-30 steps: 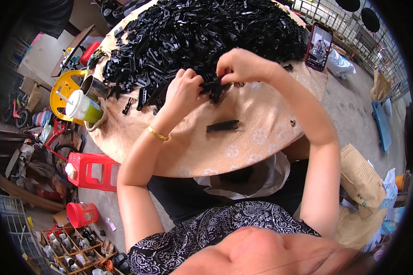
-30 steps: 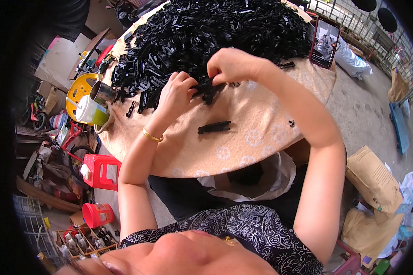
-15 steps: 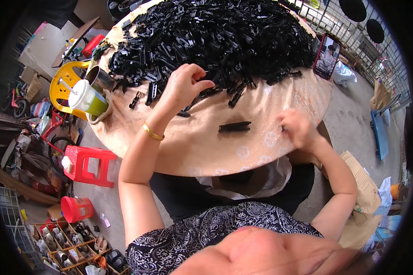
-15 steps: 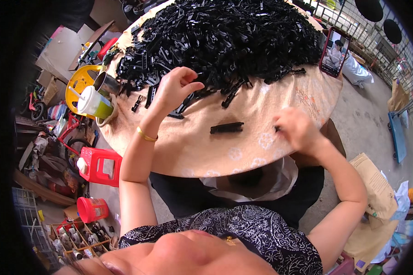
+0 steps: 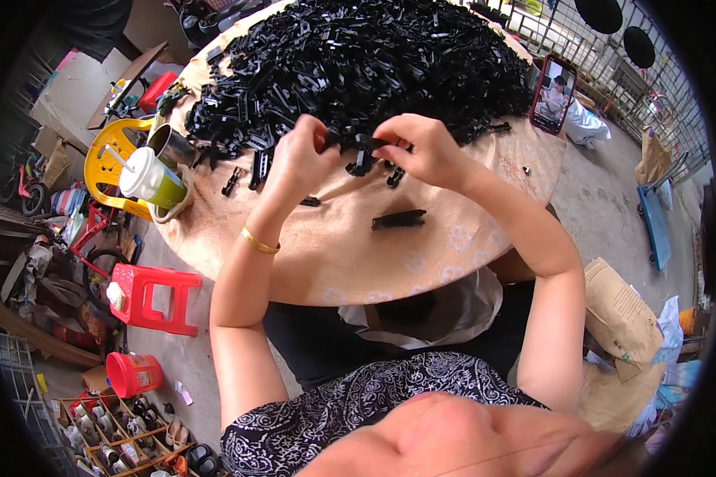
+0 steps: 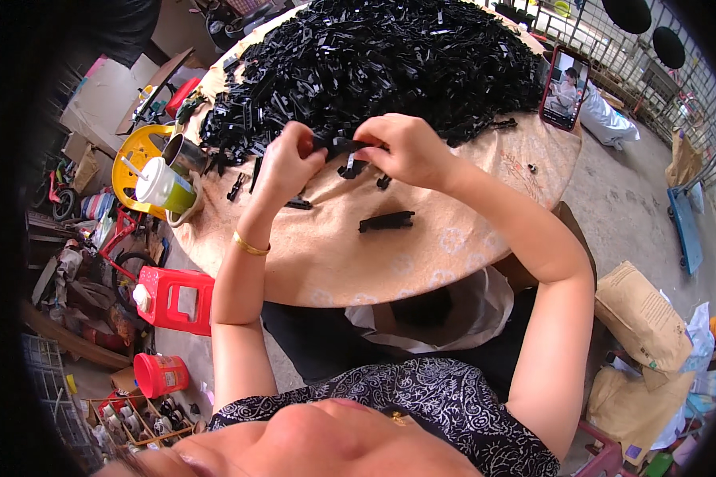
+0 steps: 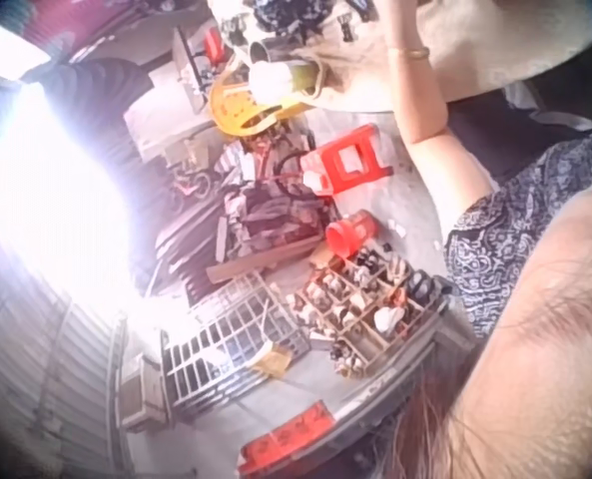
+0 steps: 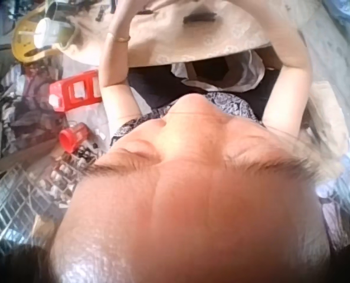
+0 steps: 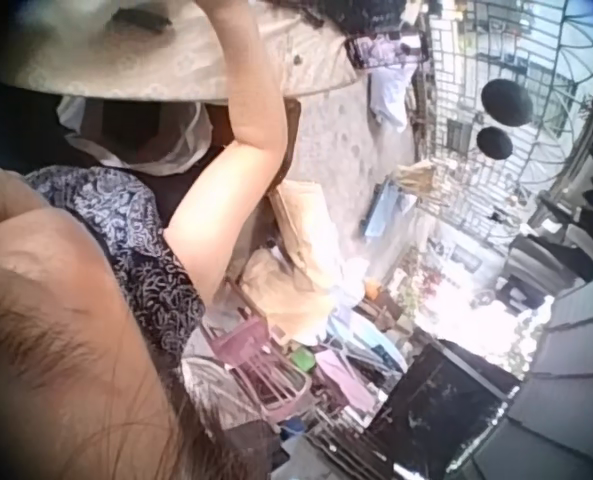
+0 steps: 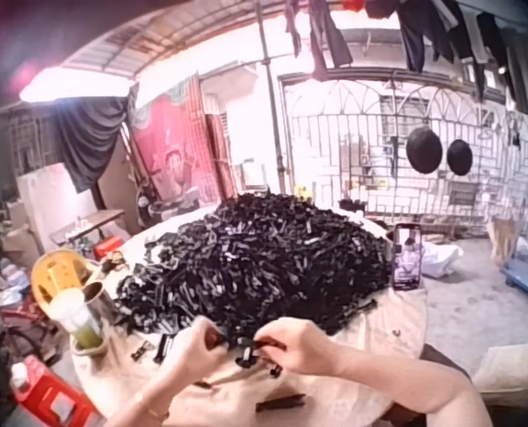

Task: Assembling small black plastic parts by hand on a table.

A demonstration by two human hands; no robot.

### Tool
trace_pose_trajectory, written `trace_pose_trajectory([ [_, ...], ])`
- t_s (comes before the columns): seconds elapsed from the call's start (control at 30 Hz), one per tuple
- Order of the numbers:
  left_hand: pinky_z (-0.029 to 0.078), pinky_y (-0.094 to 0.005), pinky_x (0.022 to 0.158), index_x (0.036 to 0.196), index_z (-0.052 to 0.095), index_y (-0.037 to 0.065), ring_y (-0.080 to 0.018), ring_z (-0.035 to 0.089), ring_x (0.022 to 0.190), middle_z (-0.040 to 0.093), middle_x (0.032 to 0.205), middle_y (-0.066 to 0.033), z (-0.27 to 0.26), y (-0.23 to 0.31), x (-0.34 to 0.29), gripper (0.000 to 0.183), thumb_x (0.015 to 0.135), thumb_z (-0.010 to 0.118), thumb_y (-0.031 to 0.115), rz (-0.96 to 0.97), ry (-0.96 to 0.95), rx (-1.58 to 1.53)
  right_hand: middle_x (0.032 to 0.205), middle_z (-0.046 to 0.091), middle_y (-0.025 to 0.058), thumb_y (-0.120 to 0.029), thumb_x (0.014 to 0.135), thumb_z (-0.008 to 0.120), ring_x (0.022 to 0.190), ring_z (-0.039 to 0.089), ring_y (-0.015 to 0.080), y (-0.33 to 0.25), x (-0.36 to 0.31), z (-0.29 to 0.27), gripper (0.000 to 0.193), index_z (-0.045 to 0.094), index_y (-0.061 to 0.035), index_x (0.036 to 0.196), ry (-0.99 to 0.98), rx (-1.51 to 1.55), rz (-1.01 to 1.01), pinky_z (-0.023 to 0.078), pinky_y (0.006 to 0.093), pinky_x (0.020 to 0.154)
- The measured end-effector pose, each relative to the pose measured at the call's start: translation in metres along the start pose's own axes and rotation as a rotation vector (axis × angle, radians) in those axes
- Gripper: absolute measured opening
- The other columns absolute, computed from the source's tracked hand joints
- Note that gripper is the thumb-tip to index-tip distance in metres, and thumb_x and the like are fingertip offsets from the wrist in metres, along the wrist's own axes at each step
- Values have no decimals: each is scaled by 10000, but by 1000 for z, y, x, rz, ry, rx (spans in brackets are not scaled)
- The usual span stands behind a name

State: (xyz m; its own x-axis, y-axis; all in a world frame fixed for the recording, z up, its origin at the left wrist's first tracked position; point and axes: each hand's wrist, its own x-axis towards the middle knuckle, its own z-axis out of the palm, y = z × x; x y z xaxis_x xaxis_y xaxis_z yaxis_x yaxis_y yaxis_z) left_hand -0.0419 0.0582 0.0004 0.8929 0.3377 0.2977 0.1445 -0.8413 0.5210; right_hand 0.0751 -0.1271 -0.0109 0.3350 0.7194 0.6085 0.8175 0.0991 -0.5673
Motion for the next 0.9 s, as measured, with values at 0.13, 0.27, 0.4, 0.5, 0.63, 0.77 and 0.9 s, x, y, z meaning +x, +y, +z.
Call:
trace_pose_trajectory([
  [0.13, 581, -288, 611, 1167, 475, -14, -194, 662, 742, 617, 867, -115, 13, -3, 6, 361, 849, 628, 61, -211, -2, -993, 797, 625, 104, -102, 732, 714, 729, 608, 260, -4, 10, 15, 166, 642, -38, 867, 41, 39, -44, 499, 337, 649],
  [0.27, 569, -276, 741, 1058, 579, -50, -206, 670, 785, 636, 954, -135, 33, -4, 2, 269, 948, 524, 189, -377, -136, -1232, 808, 618, 70, -139, 709, 727, 770, 592, 253, 8, 3, 16, 179, 660, -63, 857, 101, -168, -188, 495, 350, 661],
  [0.4, 556, -250, 742, 1073, 591, -57, -168, 660, 785, 642, 959, -128, 37, 2, -4, 289, 930, 559, 192, -386, -163, -1292, 800, 613, 65, -137, 714, 721, 754, 584, 247, 12, -4, 13, 168, 669, -68, 858, 87, -237, -180, 494, 348, 656],
  [0.5, 547, -237, 731, 1094, 587, -66, -137, 648, 802, 656, 922, -107, 39, 4, -7, 284, 894, 609, 135, -254, -136, -1077, 800, 609, 64, -129, 716, 715, 742, 576, 245, 9, -4, 9, 160, 671, -69, 859, 78, -244, -200, 494, 344, 649],
  [0.63, 521, -207, 695, 1096, 603, -53, -84, 616, 775, 665, 877, -72, 34, 7, -7, 289, 838, 664, 61, -130, -119, -892, 826, 616, 73, -126, 725, 715, 781, 586, 236, 7, -6, 9, 193, 670, -42, 894, 99, -222, -200, 499, 326, 670],
  [0.77, 493, -200, 661, 1092, 626, -25, -55, 593, 735, 673, 874, -41, 27, 7, -8, 306, 805, 695, 56, 19, -63, -682, 921, 656, 117, -139, 748, 729, 779, 624, 160, 18, -3, 11, 318, 639, 35, 998, 10, 249, 123, 510, 277, 695],
  [0.9, 485, -194, 643, 1057, 651, -5, -42, 597, 720, 690, 847, -57, 23, 12, -9, 296, 771, 714, 36, 39, -70, -555, 815, 668, 121, -129, 752, 735, 720, 619, 119, 21, -4, 5, 323, 638, 35, 1012, -111, 368, 194, 512, 256, 669],
])
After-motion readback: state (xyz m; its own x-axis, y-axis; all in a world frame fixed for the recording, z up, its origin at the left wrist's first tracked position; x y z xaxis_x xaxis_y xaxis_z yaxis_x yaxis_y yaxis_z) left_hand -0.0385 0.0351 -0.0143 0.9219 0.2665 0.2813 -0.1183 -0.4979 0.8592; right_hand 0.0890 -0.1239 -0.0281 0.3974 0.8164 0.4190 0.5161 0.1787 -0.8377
